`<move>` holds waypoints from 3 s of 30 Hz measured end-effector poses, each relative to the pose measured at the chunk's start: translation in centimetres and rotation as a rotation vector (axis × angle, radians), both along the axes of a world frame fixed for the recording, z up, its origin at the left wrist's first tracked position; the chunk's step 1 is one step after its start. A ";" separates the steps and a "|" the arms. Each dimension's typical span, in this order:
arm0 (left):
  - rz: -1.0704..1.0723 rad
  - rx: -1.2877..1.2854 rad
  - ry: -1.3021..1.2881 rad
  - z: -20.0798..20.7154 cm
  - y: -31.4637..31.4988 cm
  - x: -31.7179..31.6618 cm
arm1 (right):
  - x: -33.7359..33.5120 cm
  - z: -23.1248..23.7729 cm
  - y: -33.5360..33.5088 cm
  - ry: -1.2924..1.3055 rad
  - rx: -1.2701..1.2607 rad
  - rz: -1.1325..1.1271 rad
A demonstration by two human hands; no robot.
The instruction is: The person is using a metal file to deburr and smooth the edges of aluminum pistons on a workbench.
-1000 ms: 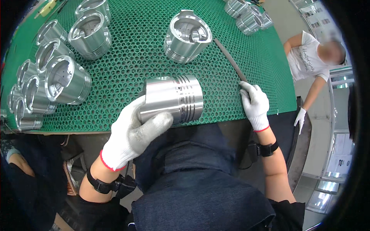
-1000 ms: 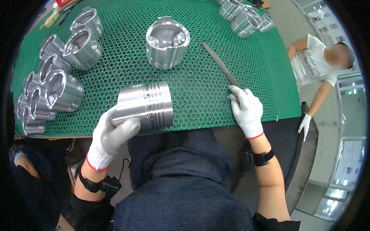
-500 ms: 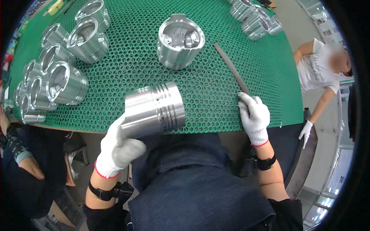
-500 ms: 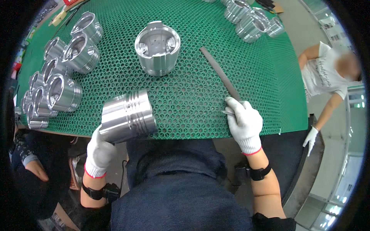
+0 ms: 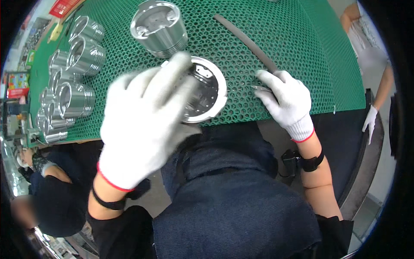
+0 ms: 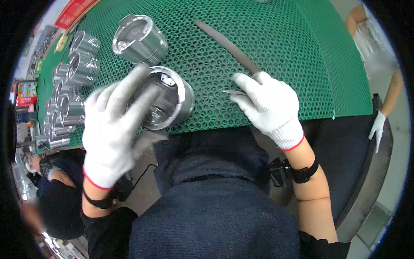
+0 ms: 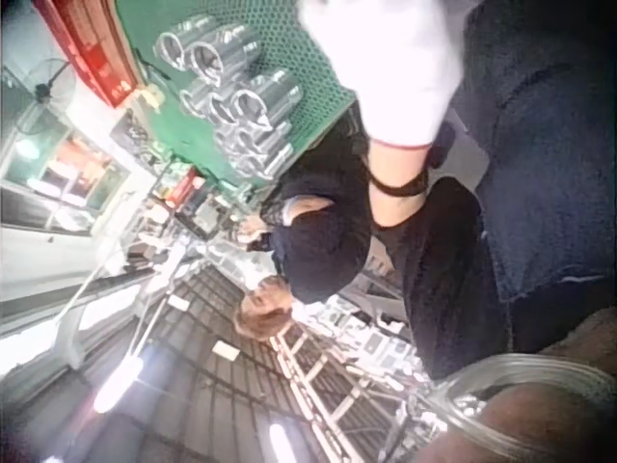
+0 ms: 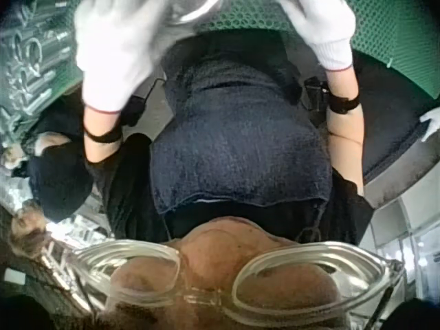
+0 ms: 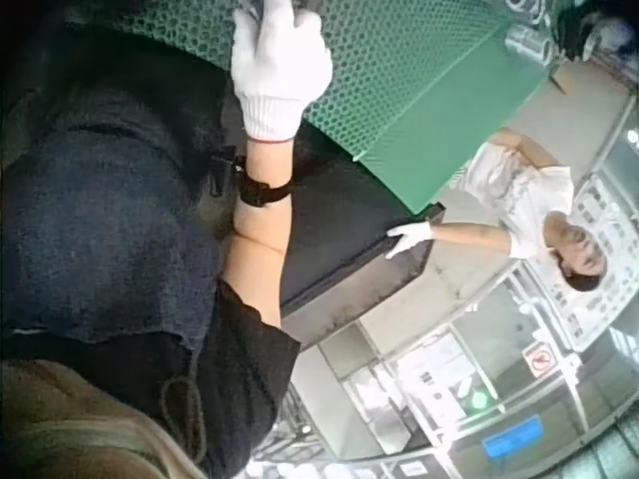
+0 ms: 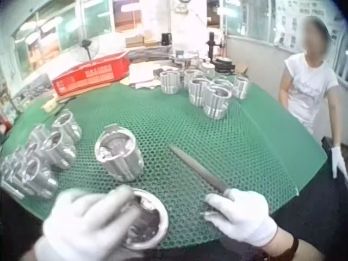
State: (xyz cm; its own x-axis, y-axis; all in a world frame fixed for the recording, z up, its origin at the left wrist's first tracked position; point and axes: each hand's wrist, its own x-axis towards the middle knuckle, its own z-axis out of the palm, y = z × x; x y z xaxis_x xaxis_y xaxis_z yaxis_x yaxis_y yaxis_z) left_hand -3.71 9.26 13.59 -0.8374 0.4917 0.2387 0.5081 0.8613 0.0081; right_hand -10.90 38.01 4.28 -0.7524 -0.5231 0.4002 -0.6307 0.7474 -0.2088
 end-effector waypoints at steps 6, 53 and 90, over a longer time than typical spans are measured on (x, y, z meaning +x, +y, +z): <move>-0.098 -0.170 0.085 0.6 -2.5 -0.3 | 0.3 0.5 0.7 -0.037 -0.073 0.102; -0.012 0.151 0.109 -3.2 -5.1 2.4 | 0.0 4.6 -6.0 -1.278 -0.701 0.111; -0.051 -0.342 0.235 -0.8 -8.0 -1.8 | 0.1 2.3 -2.0 -1.385 -0.885 0.028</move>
